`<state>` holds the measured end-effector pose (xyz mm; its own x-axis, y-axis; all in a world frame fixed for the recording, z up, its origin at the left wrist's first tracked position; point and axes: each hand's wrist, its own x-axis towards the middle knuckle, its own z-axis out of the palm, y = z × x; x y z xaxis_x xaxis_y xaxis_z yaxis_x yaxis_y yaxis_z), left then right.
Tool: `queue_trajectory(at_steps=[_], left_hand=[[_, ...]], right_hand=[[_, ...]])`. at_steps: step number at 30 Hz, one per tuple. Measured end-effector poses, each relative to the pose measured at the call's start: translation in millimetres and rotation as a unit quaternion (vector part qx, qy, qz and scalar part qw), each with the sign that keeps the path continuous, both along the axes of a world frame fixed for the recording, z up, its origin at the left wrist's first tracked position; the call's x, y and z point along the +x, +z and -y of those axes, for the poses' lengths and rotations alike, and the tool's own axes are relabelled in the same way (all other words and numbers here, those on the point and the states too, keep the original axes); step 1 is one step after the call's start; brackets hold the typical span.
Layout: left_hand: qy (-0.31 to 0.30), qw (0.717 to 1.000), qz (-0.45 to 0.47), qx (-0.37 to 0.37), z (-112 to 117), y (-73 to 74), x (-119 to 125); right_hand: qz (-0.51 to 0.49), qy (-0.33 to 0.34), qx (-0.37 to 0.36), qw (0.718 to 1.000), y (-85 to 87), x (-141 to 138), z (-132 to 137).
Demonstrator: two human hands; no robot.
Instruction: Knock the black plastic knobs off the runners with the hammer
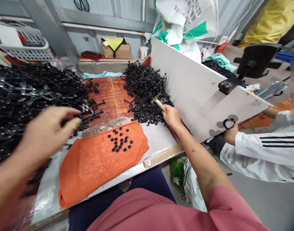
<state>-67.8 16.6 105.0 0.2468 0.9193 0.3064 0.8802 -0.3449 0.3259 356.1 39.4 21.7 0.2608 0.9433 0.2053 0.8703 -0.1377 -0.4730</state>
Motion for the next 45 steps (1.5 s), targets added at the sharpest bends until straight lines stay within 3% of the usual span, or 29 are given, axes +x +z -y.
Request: queue_trajectory(at_steps=[1,4,6,10,13,17,20,22,24,26,28,31,35,40,42,45], left_hand=[[-0.006,1.000,0.013,-0.008,9,-11.5,11],[-0.099,0.991,0.040,-0.085,32,-43.1,39],[-0.133,0.982,0.055,-0.122,41,-55.5,51],[-0.145,0.972,0.087,-0.165,48,-59.0,64],[-0.135,0.970,0.115,-0.168,49,-55.4,74],[-0.108,0.985,0.128,-0.030,50,-48.2,95],[-0.140,0.979,0.104,0.109,54,-39.5,107],[-0.185,0.967,0.075,0.157,57,-36.0,112],[-0.231,0.960,0.045,0.153,61,-36.9,113],[-0.271,0.955,0.030,0.119,66,-41.8,111],[-0.289,0.952,0.034,0.094,73,-47.1,107],[-0.250,0.962,0.024,0.110,86,-48.5,98],[-0.166,0.979,-0.016,0.114,102,-40.6,91],[-0.102,0.987,0.080,-0.096,109,-39.7,85],[-0.069,0.974,0.143,-0.159,105,-43.5,73],[-0.023,0.954,0.193,-0.227,93,-53.1,47]], right_hand=[[-0.007,0.004,-0.007,1.000,-2.1,-2,-7],[-0.039,0.014,-0.015,0.999,-8.7,-5,-17],[-0.074,0.011,-0.003,0.997,-10.3,-4,-17],[-0.189,-0.010,0.047,0.981,-2.4,0,-12],[-0.307,-0.007,0.060,0.950,11.1,-4,1],[-0.451,0.058,0.011,0.891,29.3,-25,38],[-0.522,0.114,-0.051,0.844,35.3,-48,72],[-0.599,0.146,-0.112,0.779,34.4,-64,92],[-0.668,0.169,-0.169,0.705,30.7,-79,108],[-0.705,0.180,-0.205,0.654,26.2,-92,119],[-0.722,0.185,-0.229,0.626,22.1,-103,126],[-0.734,0.190,-0.246,0.604,17.3,-114,131],[-0.725,0.186,-0.255,0.613,11.5,-127,136],[-0.700,0.174,-0.260,0.642,5.5,-145,145],[-0.672,0.179,-0.238,0.678,2.0,-145,148],[-0.563,0.170,-0.145,0.796,-9.8,-129,150]])
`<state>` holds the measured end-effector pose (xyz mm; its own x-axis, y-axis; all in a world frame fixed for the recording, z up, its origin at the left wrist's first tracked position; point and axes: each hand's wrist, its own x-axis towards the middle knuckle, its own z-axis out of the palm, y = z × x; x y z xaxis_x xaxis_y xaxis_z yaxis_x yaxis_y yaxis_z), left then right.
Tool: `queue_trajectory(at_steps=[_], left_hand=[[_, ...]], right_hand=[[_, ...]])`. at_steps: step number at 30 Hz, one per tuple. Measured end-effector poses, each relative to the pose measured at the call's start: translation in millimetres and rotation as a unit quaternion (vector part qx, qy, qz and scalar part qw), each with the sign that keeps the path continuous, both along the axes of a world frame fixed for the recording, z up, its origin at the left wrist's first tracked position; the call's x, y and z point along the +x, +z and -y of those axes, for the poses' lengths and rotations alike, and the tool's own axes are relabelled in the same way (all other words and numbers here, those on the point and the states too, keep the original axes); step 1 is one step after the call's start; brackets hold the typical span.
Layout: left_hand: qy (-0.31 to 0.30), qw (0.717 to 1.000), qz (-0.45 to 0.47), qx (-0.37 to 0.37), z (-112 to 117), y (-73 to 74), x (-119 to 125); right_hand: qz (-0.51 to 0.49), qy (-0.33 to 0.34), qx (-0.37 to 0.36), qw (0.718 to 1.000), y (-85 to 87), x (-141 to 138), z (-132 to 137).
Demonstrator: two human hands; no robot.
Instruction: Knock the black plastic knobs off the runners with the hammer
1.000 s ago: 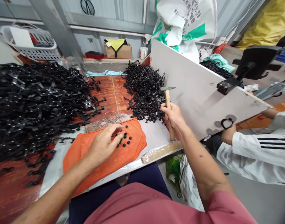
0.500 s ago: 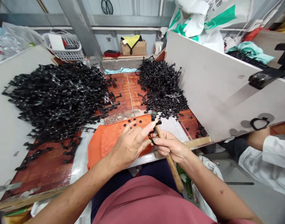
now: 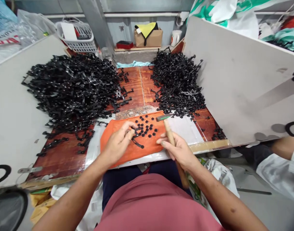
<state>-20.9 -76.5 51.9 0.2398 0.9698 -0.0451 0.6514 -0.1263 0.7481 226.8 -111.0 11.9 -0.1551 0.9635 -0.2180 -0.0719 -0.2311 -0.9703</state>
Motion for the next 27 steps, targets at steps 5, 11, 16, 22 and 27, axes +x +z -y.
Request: queue_trajectory(at_steps=[5,11,16,22,27], left_hand=[[-0.008,0.997,0.013,-0.070,-16,-24.2,-21],[0.009,0.997,0.017,-0.070,-27,-41.3,-12],[0.009,0.998,-0.035,-0.045,-30,-46.2,-10],[0.003,0.993,-0.114,-0.026,-31,-50.2,-6],[0.006,0.980,-0.199,-0.018,-27,-46.6,-3]], right_hand=[[0.241,-0.038,0.098,0.965,-33.2,42,15],[0.268,-0.011,0.074,0.961,-49.0,50,28],[0.260,-0.009,0.070,0.963,-45.9,47,26],[0.261,-0.002,0.060,0.963,-45.5,48,26],[0.277,0.004,0.073,0.958,-44.5,48,26]])
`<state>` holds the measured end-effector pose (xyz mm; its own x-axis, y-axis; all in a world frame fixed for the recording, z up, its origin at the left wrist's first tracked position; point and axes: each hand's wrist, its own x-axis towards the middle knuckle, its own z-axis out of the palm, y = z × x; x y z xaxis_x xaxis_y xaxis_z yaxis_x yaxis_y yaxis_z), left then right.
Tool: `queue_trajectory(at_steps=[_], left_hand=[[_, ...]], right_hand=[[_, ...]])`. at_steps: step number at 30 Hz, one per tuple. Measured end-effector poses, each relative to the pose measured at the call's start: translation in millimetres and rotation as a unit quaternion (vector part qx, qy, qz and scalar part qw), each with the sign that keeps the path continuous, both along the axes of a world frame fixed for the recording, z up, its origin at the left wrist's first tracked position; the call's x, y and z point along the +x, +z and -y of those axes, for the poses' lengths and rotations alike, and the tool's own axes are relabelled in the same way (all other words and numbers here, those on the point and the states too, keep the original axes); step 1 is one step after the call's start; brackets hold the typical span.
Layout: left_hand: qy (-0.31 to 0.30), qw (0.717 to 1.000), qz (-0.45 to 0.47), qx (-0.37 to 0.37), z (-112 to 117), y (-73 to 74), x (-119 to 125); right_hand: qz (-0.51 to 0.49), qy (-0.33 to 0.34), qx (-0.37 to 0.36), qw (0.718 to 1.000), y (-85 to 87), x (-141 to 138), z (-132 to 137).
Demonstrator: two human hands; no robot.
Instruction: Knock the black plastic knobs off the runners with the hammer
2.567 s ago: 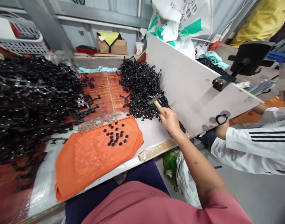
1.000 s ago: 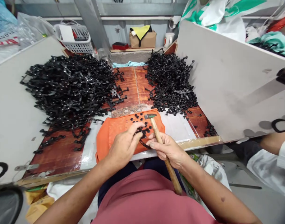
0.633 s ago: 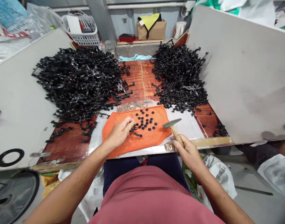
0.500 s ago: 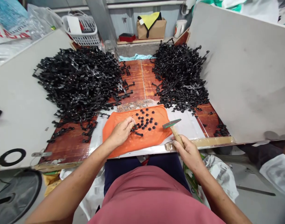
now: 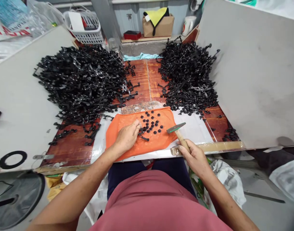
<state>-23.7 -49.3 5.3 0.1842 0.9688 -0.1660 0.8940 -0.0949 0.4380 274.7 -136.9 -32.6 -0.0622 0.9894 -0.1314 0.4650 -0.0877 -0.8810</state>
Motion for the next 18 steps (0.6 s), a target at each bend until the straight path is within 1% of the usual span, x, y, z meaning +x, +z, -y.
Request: queue_trajectory(at_steps=[2,5,8,11,14,16,18], left_hand=[[0.000,0.999,-0.043,0.004,2,1.6,1],[-0.005,0.994,-0.110,0.006,4,4.5,5],[-0.005,0.986,-0.169,0.004,4,8.0,10],[-0.008,0.980,-0.197,0.008,4,9.9,13],[-0.012,0.980,-0.197,0.011,3,9.6,14],[-0.009,0.981,-0.191,0.009,3,9.2,13],[-0.005,0.982,-0.186,0.006,2,9.3,13]], right_hand=[[0.023,0.007,0.009,1.000,3.7,0,0],[0.107,0.020,0.042,0.993,16.3,-4,-3],[0.196,0.043,0.100,0.975,34.6,-14,-10],[0.224,0.081,0.165,0.957,48.3,-32,-20],[0.216,0.101,0.211,0.948,51.0,-49,-29],[0.233,0.120,0.204,0.943,49.0,-58,-33],[0.271,0.150,0.180,0.934,47.3,-63,-36]])
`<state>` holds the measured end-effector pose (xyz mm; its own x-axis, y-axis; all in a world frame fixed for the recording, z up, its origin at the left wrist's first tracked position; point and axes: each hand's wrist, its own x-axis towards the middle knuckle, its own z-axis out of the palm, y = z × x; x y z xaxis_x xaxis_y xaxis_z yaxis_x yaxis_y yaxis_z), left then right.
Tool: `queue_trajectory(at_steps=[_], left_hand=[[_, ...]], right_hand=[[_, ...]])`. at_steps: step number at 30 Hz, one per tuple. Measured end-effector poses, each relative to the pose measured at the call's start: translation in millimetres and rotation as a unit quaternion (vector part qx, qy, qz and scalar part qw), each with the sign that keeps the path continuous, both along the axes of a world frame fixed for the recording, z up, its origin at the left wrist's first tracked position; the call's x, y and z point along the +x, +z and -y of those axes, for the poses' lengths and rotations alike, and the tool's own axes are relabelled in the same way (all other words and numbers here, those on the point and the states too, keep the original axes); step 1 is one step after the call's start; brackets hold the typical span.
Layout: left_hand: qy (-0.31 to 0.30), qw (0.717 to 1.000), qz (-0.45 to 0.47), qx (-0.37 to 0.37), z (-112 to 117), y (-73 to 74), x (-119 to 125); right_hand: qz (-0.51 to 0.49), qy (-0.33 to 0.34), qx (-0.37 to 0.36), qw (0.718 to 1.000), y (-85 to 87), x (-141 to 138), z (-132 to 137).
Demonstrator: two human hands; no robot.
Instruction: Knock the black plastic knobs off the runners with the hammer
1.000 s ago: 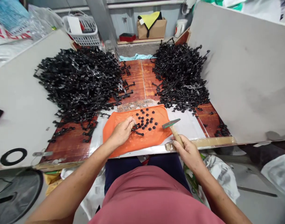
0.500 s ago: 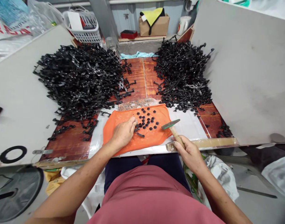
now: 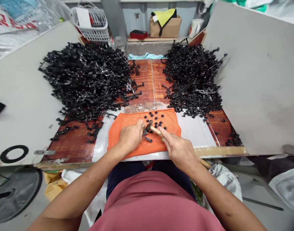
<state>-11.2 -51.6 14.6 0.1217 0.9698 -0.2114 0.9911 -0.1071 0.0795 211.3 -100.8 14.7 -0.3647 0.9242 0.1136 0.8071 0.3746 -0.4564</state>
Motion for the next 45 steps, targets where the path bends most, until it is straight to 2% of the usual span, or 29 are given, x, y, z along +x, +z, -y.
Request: queue_trajectory(at_steps=[5,9,13,15,18,24,27,30,33,35,37,40,45], left_hand=[[0.003,1.000,0.007,-0.004,-1,-0.6,-1],[0.004,1.000,0.014,-0.011,-1,-2.6,-1],[0.007,1.000,0.016,-0.009,-1,-2.9,0],[0.008,1.000,0.016,-0.008,-1,-2.5,0],[0.012,1.000,0.020,-0.014,0,-2.8,0],[0.011,0.999,0.032,0.006,-1,-8.2,0],[0.023,0.996,0.088,0.004,-2,-5.8,-7],[0.031,0.965,0.261,-0.006,1,2.8,-20],[0.025,0.908,0.417,-0.030,7,10.8,-32],[0.029,0.886,0.461,-0.039,11,11.2,-34],[0.036,0.884,0.465,-0.035,12,7.0,-33],[0.041,0.897,0.439,-0.020,12,-3.2,-27],[0.055,0.909,0.413,-0.026,8,-14.1,-22]], right_hand=[[0.033,-0.007,0.015,0.999,3.2,-3,-2],[0.083,0.009,-0.006,0.997,8.2,-4,-2],[0.092,-0.021,0.009,0.995,14.0,-7,-4],[0.124,-0.011,-0.008,0.992,16.0,-7,-5],[0.126,0.010,-0.004,0.992,16.9,-8,-6],[0.147,-0.008,-0.010,0.989,14.8,-7,-9],[0.044,0.006,-0.006,0.999,16.5,-2,-8],[-0.105,-0.033,0.009,0.994,16.3,11,-3],[-0.142,-0.087,-0.007,0.986,7.7,28,6],[-0.136,-0.100,-0.041,0.985,-2.8,38,12],[-0.131,-0.110,-0.061,0.983,-14.7,46,19],[-0.130,-0.132,-0.065,0.980,-29.6,55,27],[-0.127,-0.146,-0.076,0.978,-39.4,62,32]])
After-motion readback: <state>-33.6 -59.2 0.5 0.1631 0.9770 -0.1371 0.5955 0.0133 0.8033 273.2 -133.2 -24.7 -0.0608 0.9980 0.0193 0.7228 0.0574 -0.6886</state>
